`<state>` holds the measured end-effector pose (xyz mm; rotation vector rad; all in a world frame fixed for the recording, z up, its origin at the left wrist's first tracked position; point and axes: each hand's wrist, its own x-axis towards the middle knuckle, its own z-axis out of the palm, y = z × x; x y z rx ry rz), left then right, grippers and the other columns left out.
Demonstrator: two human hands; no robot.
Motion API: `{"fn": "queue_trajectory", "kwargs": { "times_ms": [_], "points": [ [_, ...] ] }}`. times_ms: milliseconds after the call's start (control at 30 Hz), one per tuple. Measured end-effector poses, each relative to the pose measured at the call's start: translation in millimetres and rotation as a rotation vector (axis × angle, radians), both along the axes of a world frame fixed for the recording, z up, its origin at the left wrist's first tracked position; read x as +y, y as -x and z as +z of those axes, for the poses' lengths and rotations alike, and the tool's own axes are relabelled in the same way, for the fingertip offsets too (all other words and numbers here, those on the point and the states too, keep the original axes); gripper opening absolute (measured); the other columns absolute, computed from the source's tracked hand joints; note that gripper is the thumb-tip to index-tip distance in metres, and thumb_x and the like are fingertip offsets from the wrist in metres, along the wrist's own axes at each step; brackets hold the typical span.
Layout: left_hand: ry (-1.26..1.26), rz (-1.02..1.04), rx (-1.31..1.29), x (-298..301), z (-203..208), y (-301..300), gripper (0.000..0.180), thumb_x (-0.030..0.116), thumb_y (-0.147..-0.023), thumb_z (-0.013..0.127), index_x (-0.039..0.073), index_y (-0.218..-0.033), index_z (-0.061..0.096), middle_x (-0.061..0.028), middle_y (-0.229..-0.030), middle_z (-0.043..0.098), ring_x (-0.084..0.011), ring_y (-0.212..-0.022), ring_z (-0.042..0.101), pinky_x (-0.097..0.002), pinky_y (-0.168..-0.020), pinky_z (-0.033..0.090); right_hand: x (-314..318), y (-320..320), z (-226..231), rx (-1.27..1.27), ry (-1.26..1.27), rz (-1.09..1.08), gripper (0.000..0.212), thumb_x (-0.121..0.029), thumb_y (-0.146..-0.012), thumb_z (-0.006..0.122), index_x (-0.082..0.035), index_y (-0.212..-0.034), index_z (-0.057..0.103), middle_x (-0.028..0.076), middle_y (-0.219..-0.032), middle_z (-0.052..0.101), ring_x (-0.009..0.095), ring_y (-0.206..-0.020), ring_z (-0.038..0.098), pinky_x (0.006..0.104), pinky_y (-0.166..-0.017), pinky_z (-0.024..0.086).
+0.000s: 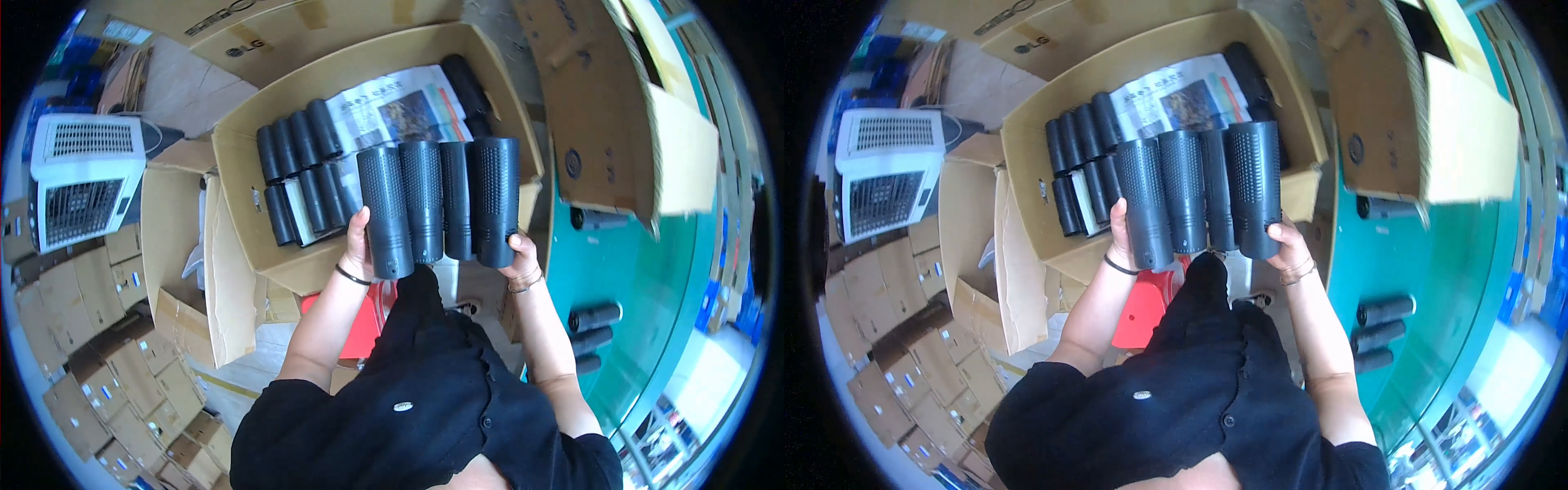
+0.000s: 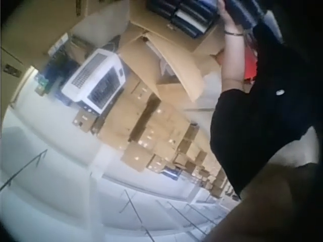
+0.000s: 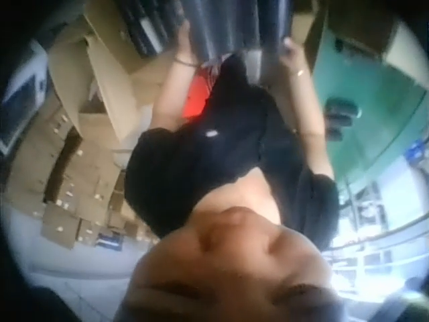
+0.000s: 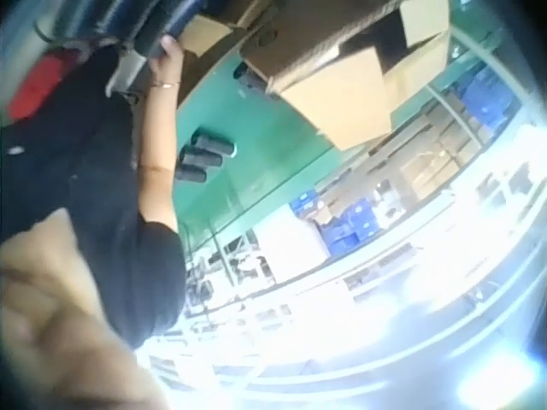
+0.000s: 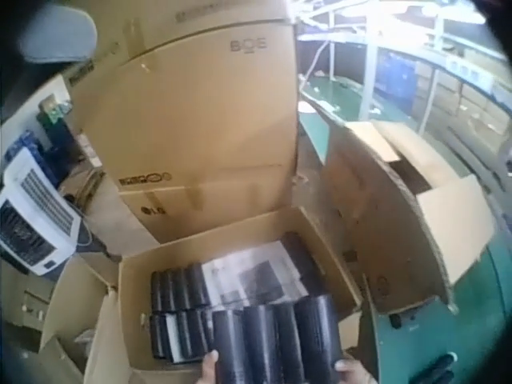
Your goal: The person assembles cylindrical plastic components by installing caps onto them with an electric screwdriver.
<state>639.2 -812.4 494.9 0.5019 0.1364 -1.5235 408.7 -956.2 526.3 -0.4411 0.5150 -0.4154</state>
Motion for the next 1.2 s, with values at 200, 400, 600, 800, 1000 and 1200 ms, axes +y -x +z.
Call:
{"fn": "queue_trajectory", "kwargs": {
  "times_ms": [200,400,600,800,1000,1200],
  "points": [
    [-0.018,-0.198,-0.039,17,51,77,0.076,0.054,-0.07,0.068,0.002,-0.121,0.047,-0.0144,-0.113,0.058,-0.0267,-0.1,0.059,-0.0417,-0.088,0.05,67,100,4,-0.195,-0.175,-0.145,0.058,-0.02,-0.072,0.071,0.004,-0.12,0.048,0.016,-0.108,0.061,0.023,-0.094,0.062,0.0341,-0.083,0.051],
    [0.052,-0.513,0.009,10,76,154,0.079,0.052,-0.069,0.069,0.001,-0.124,0.044,-0.0163,-0.117,0.055,-0.029,-0.106,0.056,-0.0445,-0.092,0.046,135,190,6,-0.355,-0.231,-0.401,0.061,-0.022,-0.073,0.069,0.002,-0.124,0.046,0.017,-0.116,0.057,0.029,-0.103,0.059,0.0412,-0.09,0.047],
    [0.109,-0.815,0.017,-19,80,255,0.074,0.047,-0.07,0.071,0.002,-0.123,0.045,-0.0149,-0.116,0.056,-0.0283,-0.104,0.057,-0.0443,-0.091,0.047,195,285,-1,-0.463,-0.14,-0.754,0.067,-0.029,-0.07,0.068,-0.003,-0.129,0.046,0.016,-0.122,0.055,0.031,-0.11,0.055,0.0465,-0.099,0.039],
    [0.139,-1.171,0.056,-44,78,379,0.068,0.045,-0.072,0.071,0.004,-0.12,0.049,-0.013,-0.111,0.059,-0.027,-0.1,0.059,-0.0433,-0.088,0.049,246,375,-5,-0.526,-0.057,-1.012,0.059,-0.023,-0.072,0.069,0.0,-0.123,0.05,0.017,-0.118,0.057,0.03,-0.109,0.055,0.046,-0.098,0.039],
    [0.043,-1.464,0.101,-53,49,492,0.052,0.041,-0.072,0.072,0.004,-0.106,0.057,-0.0108,-0.096,0.063,-0.0242,-0.084,0.063,-0.0406,-0.076,0.054,281,446,-3,-0.368,0.045,-1.241,0.074,-0.027,-0.067,0.074,-0.003,-0.129,0.044,0.014,-0.127,0.051,0.03,-0.117,0.048,0.0462,-0.104,0.032],
    [0.006,-1.511,0.083,-75,32,562,0.055,0.044,-0.071,0.07,0.006,-0.108,0.057,-0.0087,-0.096,0.064,-0.023,-0.084,0.064,-0.0378,-0.075,0.054,264,467,19,-0.4,0.083,-1.534,0.079,-0.028,-0.061,0.075,-0.004,-0.129,0.043,0.016,-0.129,0.048,0.032,-0.12,0.045,0.0478,-0.106,0.028]
  ]
}}
